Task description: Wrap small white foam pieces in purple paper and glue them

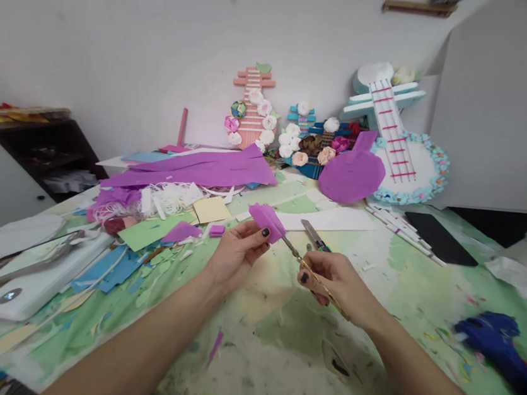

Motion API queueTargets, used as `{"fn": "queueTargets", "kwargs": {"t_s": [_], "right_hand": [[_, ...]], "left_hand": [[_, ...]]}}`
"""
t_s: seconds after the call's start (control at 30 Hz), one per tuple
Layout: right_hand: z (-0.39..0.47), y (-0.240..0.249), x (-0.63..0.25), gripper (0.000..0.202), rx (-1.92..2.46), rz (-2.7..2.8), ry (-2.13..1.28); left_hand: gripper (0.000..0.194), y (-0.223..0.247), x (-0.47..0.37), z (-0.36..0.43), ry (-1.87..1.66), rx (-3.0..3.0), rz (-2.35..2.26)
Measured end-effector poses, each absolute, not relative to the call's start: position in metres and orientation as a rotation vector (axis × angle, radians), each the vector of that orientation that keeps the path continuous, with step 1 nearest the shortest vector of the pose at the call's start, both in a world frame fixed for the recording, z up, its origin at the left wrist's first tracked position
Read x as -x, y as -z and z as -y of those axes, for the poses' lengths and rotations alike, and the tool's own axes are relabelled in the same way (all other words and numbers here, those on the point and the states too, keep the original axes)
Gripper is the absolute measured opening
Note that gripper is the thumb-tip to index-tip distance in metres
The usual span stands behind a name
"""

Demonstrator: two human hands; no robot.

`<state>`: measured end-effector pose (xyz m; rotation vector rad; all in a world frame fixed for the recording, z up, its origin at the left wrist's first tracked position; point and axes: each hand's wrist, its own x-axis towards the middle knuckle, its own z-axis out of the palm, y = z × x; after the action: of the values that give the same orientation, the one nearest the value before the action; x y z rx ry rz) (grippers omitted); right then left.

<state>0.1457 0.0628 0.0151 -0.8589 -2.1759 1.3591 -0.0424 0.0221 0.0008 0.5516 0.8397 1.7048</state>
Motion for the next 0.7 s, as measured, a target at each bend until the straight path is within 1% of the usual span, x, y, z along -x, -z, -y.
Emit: {"fn": "queueTargets", "kwargs": {"t_s": [0.37,0.7], "right_hand": [[-0.0637,-0.0122,-0.1466,0.053,0.855,2.139,-1.383],[-0.0619,-0.0129,-0.1453,0.051,0.867,2.095,-1.461]], "left_hand": [[0.026,0.0062,0.038,-0.0216,-1.677,-0.567,-0.828],[0.029,0.0021,0.0394,-0.022,-1.667,-0.545,-0.829]]}}
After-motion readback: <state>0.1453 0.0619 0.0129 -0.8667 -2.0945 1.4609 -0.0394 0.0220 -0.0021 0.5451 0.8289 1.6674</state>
